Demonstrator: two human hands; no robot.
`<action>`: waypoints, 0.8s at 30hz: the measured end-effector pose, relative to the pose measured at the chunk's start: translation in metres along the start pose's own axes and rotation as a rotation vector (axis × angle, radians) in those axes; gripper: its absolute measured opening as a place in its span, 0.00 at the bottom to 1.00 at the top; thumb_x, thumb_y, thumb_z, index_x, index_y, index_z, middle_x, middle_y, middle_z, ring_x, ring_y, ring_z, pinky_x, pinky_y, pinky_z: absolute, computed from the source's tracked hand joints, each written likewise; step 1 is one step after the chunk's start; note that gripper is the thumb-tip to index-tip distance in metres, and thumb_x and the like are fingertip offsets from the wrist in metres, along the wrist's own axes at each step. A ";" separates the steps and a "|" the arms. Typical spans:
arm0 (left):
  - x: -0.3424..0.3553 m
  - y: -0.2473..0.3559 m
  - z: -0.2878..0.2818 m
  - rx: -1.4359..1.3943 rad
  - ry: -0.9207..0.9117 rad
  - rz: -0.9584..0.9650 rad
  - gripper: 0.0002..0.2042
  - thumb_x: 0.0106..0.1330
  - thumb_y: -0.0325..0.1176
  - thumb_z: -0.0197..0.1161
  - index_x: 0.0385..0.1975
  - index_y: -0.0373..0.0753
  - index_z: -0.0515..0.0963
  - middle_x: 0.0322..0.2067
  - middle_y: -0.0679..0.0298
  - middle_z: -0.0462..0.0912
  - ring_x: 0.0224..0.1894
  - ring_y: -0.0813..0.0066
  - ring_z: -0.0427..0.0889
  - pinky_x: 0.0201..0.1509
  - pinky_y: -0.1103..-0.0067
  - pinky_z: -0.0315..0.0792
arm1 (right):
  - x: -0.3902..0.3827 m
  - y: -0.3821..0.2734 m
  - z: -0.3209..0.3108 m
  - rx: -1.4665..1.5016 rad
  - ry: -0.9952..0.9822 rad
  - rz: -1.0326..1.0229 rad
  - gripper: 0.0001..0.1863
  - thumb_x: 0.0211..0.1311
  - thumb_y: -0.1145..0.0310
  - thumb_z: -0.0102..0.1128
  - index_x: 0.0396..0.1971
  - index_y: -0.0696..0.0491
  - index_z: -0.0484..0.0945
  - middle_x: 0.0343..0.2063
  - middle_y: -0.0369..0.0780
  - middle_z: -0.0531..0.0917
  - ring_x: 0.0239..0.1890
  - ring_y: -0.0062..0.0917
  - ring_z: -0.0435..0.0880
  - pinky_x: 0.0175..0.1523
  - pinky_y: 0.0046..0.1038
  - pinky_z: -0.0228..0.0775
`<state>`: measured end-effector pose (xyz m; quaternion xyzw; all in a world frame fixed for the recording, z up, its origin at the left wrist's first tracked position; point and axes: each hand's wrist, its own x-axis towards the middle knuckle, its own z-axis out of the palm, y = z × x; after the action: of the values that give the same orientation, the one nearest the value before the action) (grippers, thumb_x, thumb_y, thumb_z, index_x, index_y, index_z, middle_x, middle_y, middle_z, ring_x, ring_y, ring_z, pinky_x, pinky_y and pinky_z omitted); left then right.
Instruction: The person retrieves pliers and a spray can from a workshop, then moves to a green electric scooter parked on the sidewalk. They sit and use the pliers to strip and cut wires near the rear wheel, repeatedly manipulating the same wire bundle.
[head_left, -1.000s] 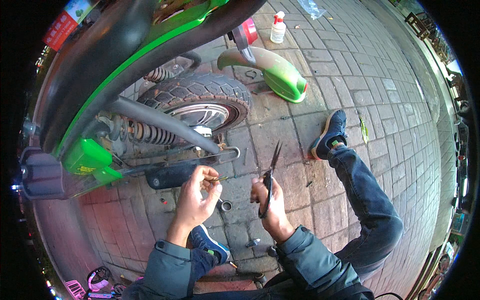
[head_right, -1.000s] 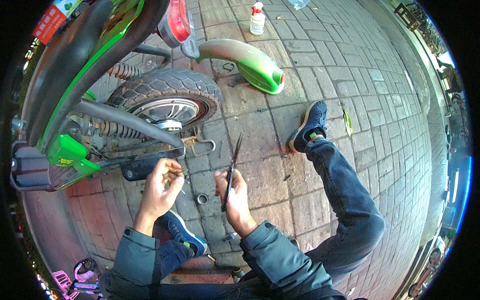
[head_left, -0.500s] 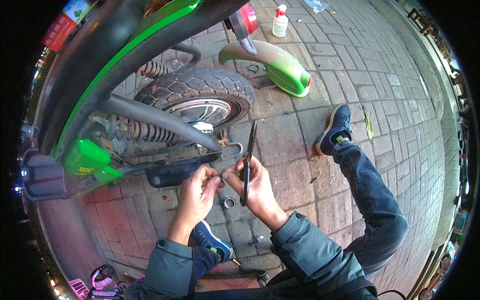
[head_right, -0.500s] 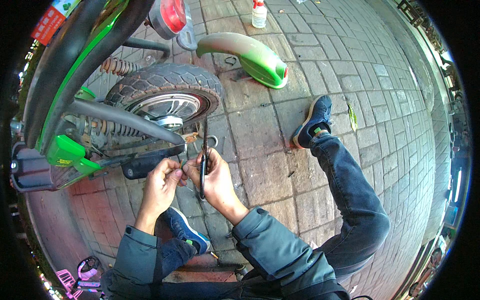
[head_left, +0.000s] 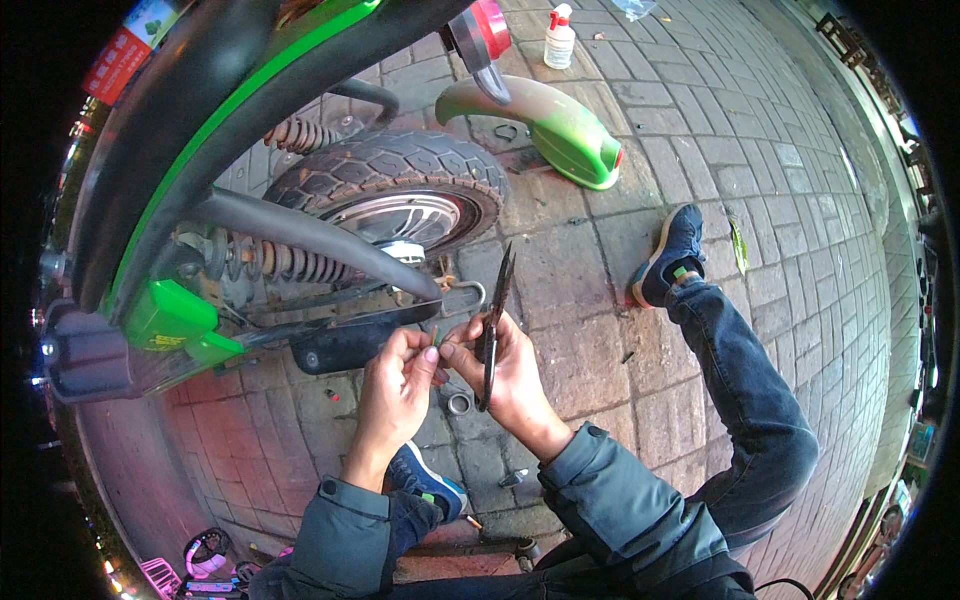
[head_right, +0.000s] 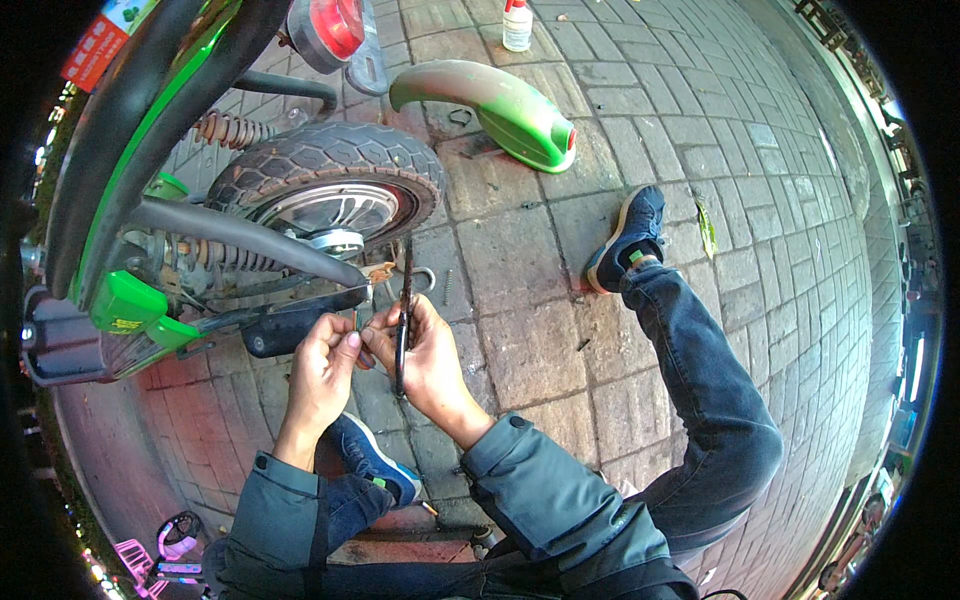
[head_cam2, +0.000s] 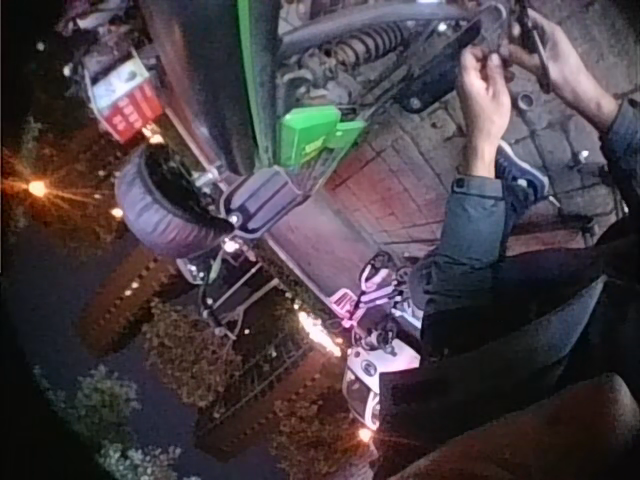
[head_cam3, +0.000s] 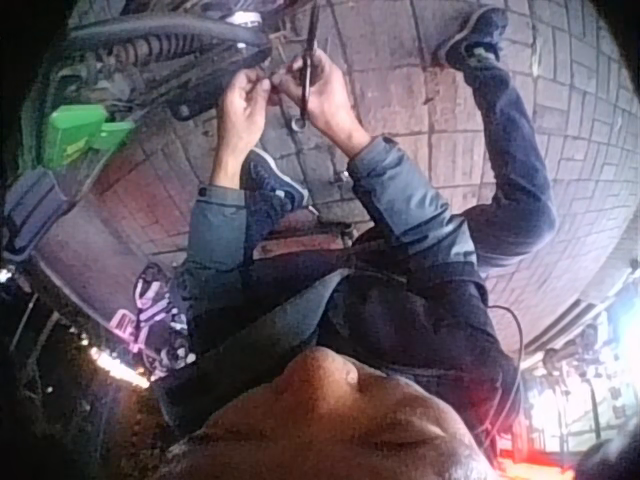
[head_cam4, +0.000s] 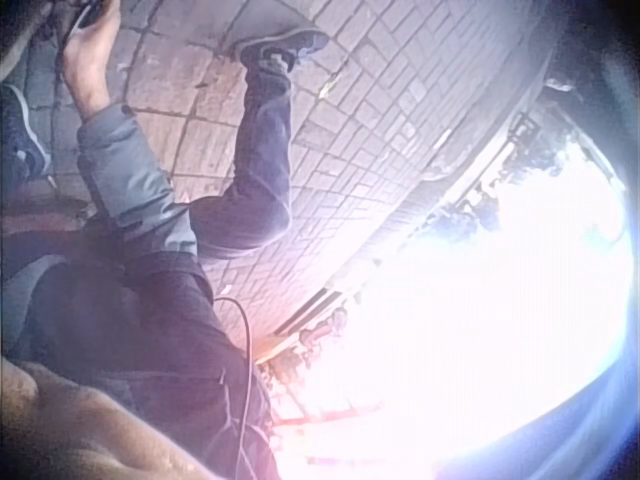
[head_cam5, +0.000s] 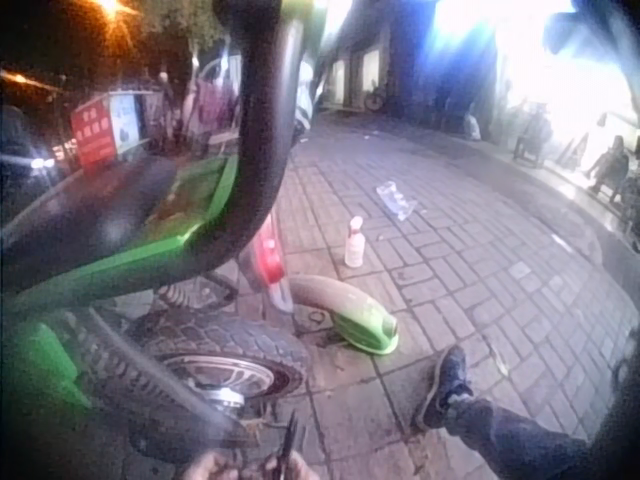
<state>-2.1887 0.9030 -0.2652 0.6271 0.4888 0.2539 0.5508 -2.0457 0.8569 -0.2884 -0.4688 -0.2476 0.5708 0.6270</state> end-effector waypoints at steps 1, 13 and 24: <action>0.000 -0.001 0.001 0.002 0.006 0.002 0.06 0.73 0.29 0.55 0.39 0.31 0.72 0.28 0.63 0.81 0.28 0.80 0.82 0.33 0.81 0.78 | 0.000 0.000 0.000 -0.012 0.008 0.006 0.15 0.61 0.74 0.67 0.35 0.54 0.65 0.31 0.35 0.79 0.33 0.14 0.76 0.39 0.18 0.69; 0.002 -0.003 0.000 -0.042 0.016 -0.007 0.07 0.75 0.31 0.52 0.40 0.33 0.71 0.29 0.64 0.80 0.28 0.81 0.79 0.34 0.81 0.76 | 0.005 -0.002 -0.002 -0.069 -0.016 -0.031 0.15 0.60 0.74 0.68 0.35 0.55 0.67 0.31 0.36 0.81 0.35 0.15 0.78 0.42 0.20 0.71; -0.002 0.001 0.002 0.048 0.011 0.052 0.06 0.75 0.31 0.50 0.41 0.35 0.68 0.32 0.63 0.80 0.31 0.80 0.80 0.36 0.82 0.75 | -0.013 0.011 0.004 0.440 0.192 0.343 0.13 0.57 0.73 0.69 0.31 0.50 0.69 0.28 0.34 0.79 0.27 0.19 0.75 0.35 0.21 0.67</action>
<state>-2.1877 0.9003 -0.2641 0.6512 0.4812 0.2597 0.5261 -2.0568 0.8443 -0.2931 -0.4085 0.0257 0.6614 0.6285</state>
